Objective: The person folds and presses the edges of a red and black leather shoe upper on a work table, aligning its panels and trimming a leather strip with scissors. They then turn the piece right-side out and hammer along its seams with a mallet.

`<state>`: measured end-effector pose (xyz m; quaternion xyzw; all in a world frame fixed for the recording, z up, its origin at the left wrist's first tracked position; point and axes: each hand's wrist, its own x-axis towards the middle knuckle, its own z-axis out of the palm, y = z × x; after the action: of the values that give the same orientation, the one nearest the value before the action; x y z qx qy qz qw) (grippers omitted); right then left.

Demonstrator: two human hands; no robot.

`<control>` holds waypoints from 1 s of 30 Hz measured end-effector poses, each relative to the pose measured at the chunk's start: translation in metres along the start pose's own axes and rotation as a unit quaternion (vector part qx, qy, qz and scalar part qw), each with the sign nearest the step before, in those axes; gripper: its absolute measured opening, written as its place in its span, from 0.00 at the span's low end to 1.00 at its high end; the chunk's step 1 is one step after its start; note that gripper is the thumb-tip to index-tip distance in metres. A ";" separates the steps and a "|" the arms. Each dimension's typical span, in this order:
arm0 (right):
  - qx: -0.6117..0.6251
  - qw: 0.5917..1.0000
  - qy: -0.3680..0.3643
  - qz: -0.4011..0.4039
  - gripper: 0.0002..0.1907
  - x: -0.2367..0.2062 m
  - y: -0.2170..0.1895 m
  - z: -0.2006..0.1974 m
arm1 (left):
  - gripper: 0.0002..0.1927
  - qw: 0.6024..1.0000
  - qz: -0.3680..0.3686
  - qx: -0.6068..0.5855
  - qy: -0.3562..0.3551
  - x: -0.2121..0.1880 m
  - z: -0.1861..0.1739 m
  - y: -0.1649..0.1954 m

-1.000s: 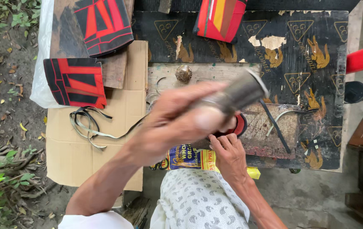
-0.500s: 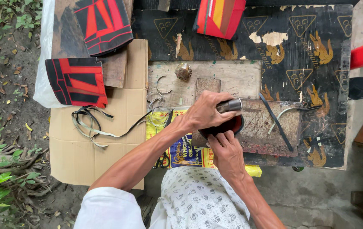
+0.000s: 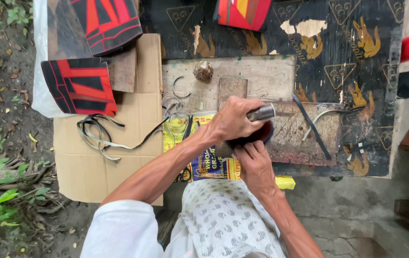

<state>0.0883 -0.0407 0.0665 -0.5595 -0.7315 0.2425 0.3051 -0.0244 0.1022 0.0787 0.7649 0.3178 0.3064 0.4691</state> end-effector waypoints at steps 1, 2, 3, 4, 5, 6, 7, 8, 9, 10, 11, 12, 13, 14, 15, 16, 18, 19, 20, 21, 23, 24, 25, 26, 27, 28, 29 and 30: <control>-0.001 1.000 0.006 -0.020 0.14 -0.001 0.000 -0.001 | 0.13 1.000 0.005 0.007 -0.007 0.002 0.002 0.001; -0.004 0.999 0.025 -0.047 0.14 0.002 0.002 0.000 | 0.13 0.999 0.022 0.022 -0.015 0.005 0.000 -0.001; -0.009 0.998 0.034 -0.060 0.13 0.000 0.001 -0.002 | 0.13 0.999 0.023 0.018 -0.013 0.008 0.002 -0.001; 0.002 0.999 0.028 -0.039 0.13 0.000 0.001 -0.002 | 0.14 1.000 0.008 0.011 -0.006 0.008 0.002 -0.001; 0.013 0.999 0.026 -0.026 0.13 0.000 0.002 -0.003 | 0.14 1.000 -0.003 0.011 0.005 0.007 0.002 -0.001; 0.019 0.999 0.033 -0.012 0.14 0.001 0.003 -0.003 | 0.14 1.000 -0.014 0.012 0.010 0.009 0.001 -0.003; 0.014 1.000 0.028 0.000 0.12 0.002 0.004 -0.003 | 0.14 0.999 -0.030 0.006 0.010 0.006 0.001 -0.002; 0.012 1.000 0.016 0.015 0.11 0.002 0.005 -0.004 | 0.14 0.998 -0.055 -0.001 0.012 0.002 0.003 0.000; 0.010 1.000 0.005 0.023 0.10 0.002 0.005 -0.004 | 0.14 0.999 -0.048 0.001 0.014 -0.003 0.003 0.001; 0.012 1.000 0.013 0.003 0.10 0.003 0.006 -0.004 | 0.14 0.999 -0.027 0.013 0.019 -0.005 0.003 0.001; 0.009 0.999 0.030 -0.013 0.10 0.002 0.006 -0.004 | 0.14 1.000 0.003 0.025 0.018 -0.003 0.001 -0.001; 0.011 0.999 0.028 -0.017 0.10 0.001 0.007 -0.004 | 0.14 1.000 0.007 0.011 0.018 -0.004 0.002 -0.002; 0.018 0.999 0.028 -0.009 0.11 -0.001 0.006 -0.004 | 0.14 1.000 0.003 -0.001 0.025 -0.006 0.002 -0.002; 0.021 0.999 0.036 -0.008 0.11 -0.002 0.007 -0.004 | 0.15 0.999 0.008 -0.008 0.032 -0.005 0.002 -0.004; 0.021 0.999 0.049 0.000 0.11 -0.002 0.008 -0.004 | 0.14 0.999 -0.010 0.002 0.035 -0.004 0.002 -0.005; 0.016 0.999 0.051 0.002 0.11 -0.004 0.008 -0.004 | 0.13 0.999 -0.038 0.006 0.036 -0.006 0.005 -0.004; 0.007 0.999 0.054 -0.008 0.10 -0.007 0.013 -0.005 | 0.12 0.997 -0.065 0.007 0.039 -0.014 0.010 0.000; 0.010 0.997 0.066 -0.023 0.10 -0.003 0.017 -0.003 | 0.12 0.998 -0.045 0.013 0.038 -0.014 0.009 -0.001; 0.009 0.997 0.072 -0.027 0.10 -0.001 0.021 -0.003 | 0.12 0.999 -0.031 0.007 0.032 -0.014 0.012 -0.001; 0.018 0.998 0.062 -0.025 0.10 -0.007 0.019 -0.005 | 0.12 0.999 -0.023 0.009 0.035 -0.017 0.015 0.001; 0.016 0.998 0.058 -0.014 0.11 -0.010 0.021 -0.007 | 0.12 0.998 0.003 0.031 0.051 -0.016 0.016 0.000; 0.011 0.998 0.063 0.002 0.11 -0.012 0.022 -0.007 | 0.13 0.999 -0.018 0.019 0.047 -0.016 0.016 0.000; 0.012 0.998 0.057 0.009 0.11 -0.013 0.023 -0.008 | 0.13 0.998 -0.046 0.002 0.040 -0.018 0.016 0.001; 0.014 0.999 0.050 0.013 0.11 -0.014 0.023 -0.009 | 0.14 0.996 -0.075 -0.014 0.037 -0.021 0.018 0.003; 0.014 0.999 0.051 0.004 0.11 -0.013 0.024 -0.009 | 0.13 0.998 -0.051 -0.011 0.038 -0.022 0.018 0.004; 0.006 0.997 0.073 -0.015 0.12 -0.009 0.027 -0.007 | 0.12 0.999 -0.012 -0.004 0.036 -0.021 0.016 0.003; 0.001 0.996 0.081 -0.022 0.14 -0.010 0.026 -0.007 | 0.11 0.999 0.011 -0.008 0.031 -0.023 0.019 0.005; 0.004 0.996 0.078 -0.032 0.15 -0.010 0.026 -0.006 | 0.11 0.999 0.007 -0.004 0.044 -0.027 0.020 0.008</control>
<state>0.1123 -0.0438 0.0509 -0.5516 -0.7222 0.1913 0.3710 -0.0241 0.0678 0.0734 0.7511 0.3311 0.3443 0.4557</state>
